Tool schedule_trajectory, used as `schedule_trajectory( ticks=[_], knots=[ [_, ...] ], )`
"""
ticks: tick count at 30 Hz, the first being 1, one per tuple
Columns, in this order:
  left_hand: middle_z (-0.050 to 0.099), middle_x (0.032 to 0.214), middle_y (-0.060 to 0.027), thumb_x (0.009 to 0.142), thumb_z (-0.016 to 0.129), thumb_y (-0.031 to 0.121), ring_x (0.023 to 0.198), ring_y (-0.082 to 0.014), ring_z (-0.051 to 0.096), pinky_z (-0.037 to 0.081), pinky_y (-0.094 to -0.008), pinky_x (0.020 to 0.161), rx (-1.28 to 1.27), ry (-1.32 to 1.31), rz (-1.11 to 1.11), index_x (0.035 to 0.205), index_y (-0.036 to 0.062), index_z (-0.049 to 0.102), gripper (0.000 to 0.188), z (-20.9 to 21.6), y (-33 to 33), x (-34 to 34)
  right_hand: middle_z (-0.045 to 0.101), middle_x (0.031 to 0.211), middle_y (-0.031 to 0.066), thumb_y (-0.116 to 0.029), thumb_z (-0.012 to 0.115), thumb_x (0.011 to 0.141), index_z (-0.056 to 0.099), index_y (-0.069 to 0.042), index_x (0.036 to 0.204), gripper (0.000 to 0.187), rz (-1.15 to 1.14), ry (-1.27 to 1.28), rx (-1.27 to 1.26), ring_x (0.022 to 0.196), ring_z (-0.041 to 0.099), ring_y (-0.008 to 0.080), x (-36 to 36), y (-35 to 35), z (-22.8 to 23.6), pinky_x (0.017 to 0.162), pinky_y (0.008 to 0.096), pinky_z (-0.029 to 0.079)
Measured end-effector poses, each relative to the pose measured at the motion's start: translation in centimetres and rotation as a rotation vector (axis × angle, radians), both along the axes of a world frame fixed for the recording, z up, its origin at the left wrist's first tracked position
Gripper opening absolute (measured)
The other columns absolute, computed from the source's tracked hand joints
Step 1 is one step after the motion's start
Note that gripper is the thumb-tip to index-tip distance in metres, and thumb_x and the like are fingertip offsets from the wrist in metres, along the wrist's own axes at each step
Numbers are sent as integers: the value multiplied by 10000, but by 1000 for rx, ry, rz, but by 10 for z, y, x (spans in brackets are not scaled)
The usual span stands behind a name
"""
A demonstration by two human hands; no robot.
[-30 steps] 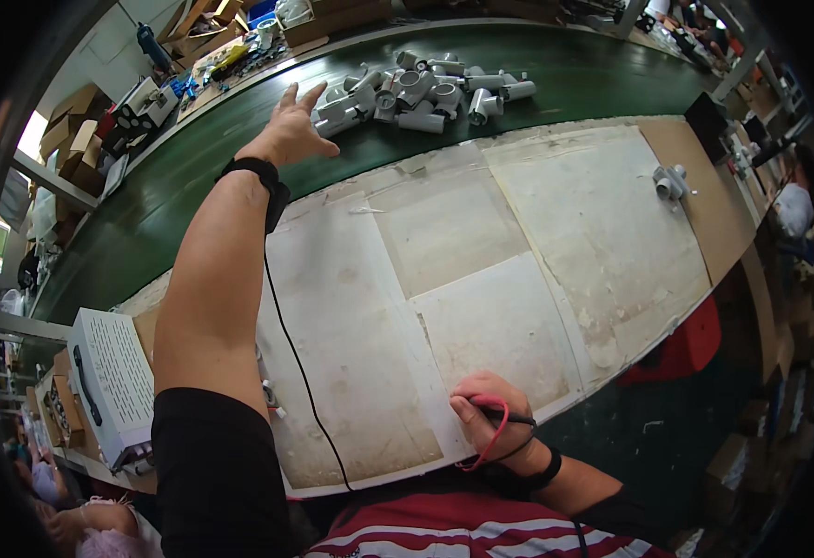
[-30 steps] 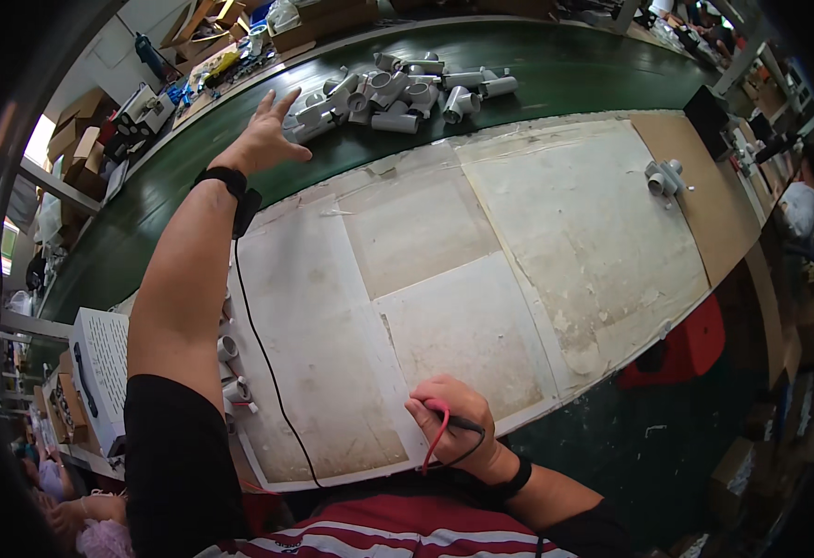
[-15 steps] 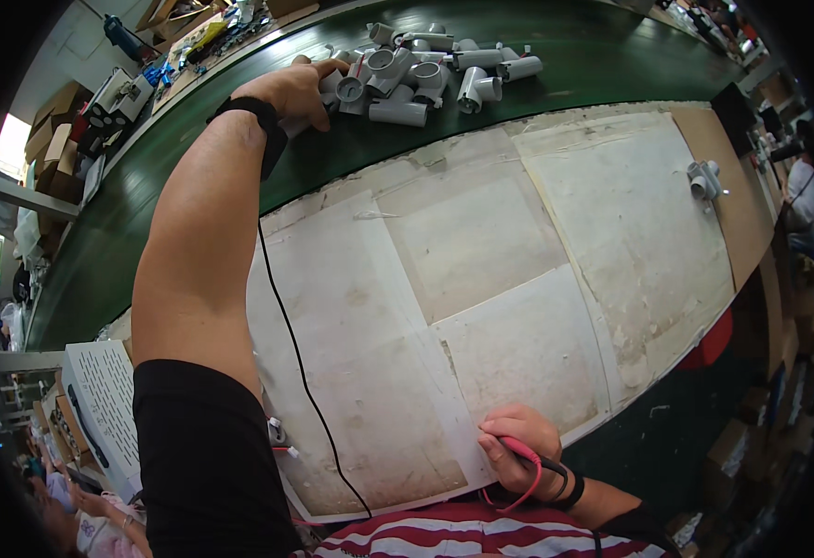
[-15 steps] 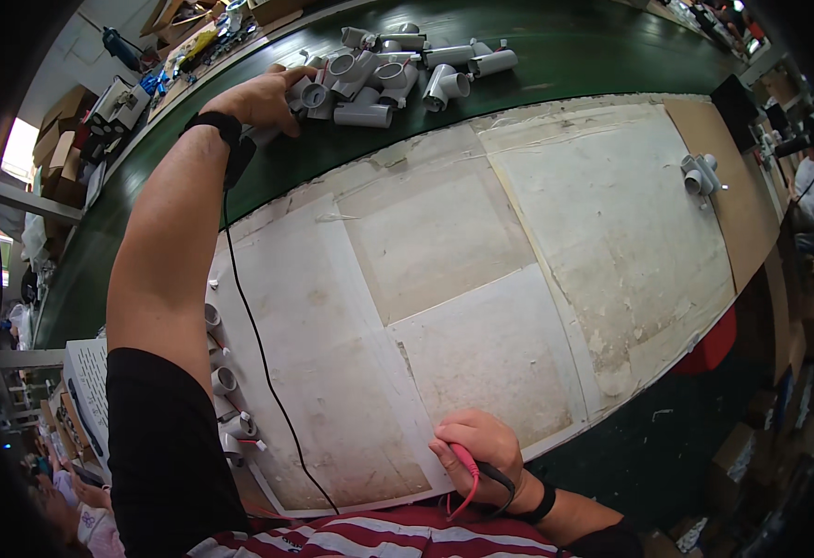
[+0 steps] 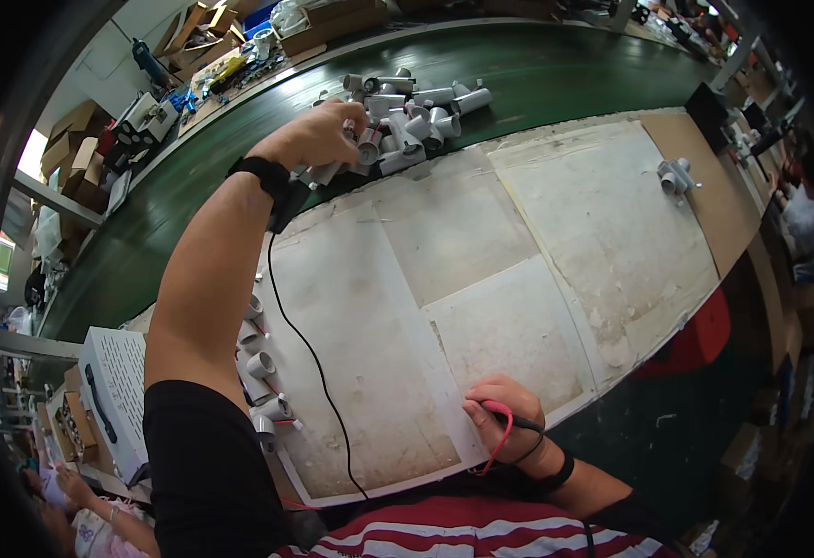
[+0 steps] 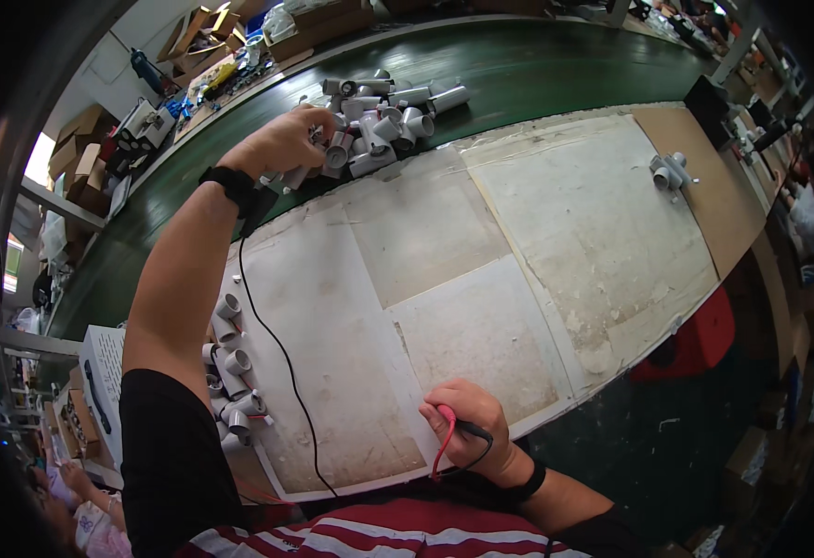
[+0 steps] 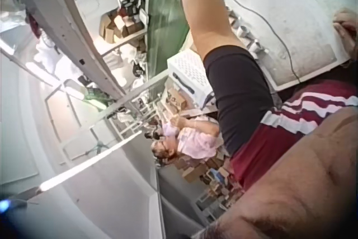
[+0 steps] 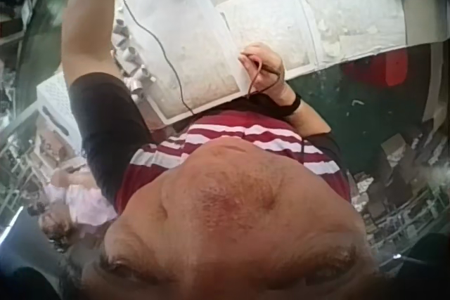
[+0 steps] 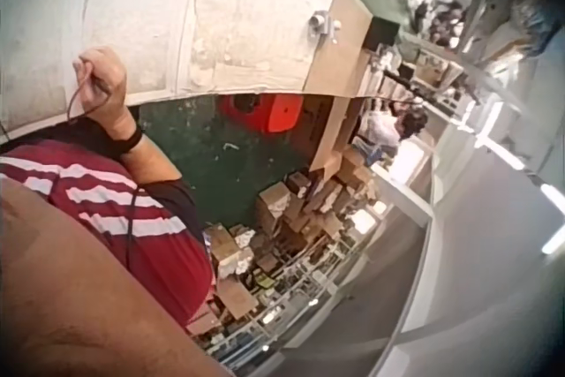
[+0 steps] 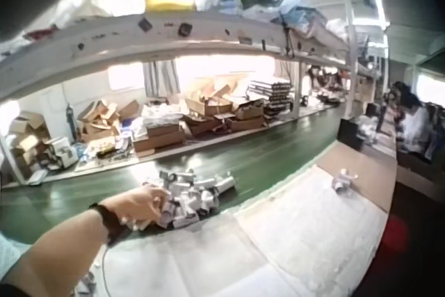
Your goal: Use a multimeter tester to verify the electrical properties of plastic-housed components on a production line.
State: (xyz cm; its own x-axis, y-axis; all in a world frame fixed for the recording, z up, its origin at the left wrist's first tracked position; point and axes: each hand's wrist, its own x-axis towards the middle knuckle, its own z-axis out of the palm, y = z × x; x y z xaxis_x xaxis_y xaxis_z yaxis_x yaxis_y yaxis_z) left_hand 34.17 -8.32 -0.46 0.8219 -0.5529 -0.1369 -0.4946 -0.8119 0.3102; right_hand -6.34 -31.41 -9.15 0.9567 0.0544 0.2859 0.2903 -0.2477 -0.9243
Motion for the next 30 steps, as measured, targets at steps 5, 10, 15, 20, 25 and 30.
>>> schedule_trajectory(
  ticks=[5, 10, 15, 20, 25, 30],
  knots=[
    [563, 1243, -151, 755, 796, 159, 1122, -337, 602, 520, -398, 937, -190, 7, -66, 1103, 69, 629, 396, -18, -19, -96, 699, 889, 178, 8, 745, 885, 689, 10, 969, 101, -9, -4, 19, 758, 683, 282, -3, 2, -2, 693, 341, 546],
    [600, 1262, -190, 852, 842, 296, 1190, -341, 621, 521, -397, 991, -350, 168, -178, 1203, 40, 638, 480, -9, -28, -156, 681, 847, 173, 40, 755, 843, 678, 10, 937, 126, -38, 16, 8, 733, 659, 326, 2, 3, 2, 671, 371, 526],
    [662, 1332, -125, 1015, 668, 461, 1258, -189, 594, 454, -307, 1069, -1027, 138, 186, 1372, -2, 599, 589, -26, 90, 21, 687, 870, 173, 34, 761, 837, 685, 2, 947, 138, -13, 35, -8, 741, 666, 329, 4, 7, 3, 673, 376, 535],
    [633, 1375, -88, 1037, 594, 538, 1304, -158, 532, 372, -277, 1127, -985, -8, 630, 1471, 7, 541, 688, -107, 155, 122, 701, 905, 178, 29, 750, 845, 689, -2, 972, 144, -12, 41, -65, 768, 685, 320, 2, 1, 3, 690, 369, 551],
    [625, 1381, -63, 1041, 630, 438, 1242, -165, 562, 395, -274, 1099, -895, 329, 265, 1448, 60, 580, 558, -118, 120, 137, 708, 920, 184, 20, 758, 839, 690, -2, 980, 158, -17, 69, -144, 778, 694, 321, 6, -3, 5, 696, 373, 559],
    [676, 1251, -36, 983, 732, 322, 1091, -132, 612, 459, -264, 995, -806, 443, 182, 1373, 62, 639, 478, -77, 90, 90, 705, 915, 186, 24, 756, 841, 687, -1, 975, 153, -5, 63, -117, 768, 691, 326, 8, -1, 4, 694, 376, 559]
  ],
)
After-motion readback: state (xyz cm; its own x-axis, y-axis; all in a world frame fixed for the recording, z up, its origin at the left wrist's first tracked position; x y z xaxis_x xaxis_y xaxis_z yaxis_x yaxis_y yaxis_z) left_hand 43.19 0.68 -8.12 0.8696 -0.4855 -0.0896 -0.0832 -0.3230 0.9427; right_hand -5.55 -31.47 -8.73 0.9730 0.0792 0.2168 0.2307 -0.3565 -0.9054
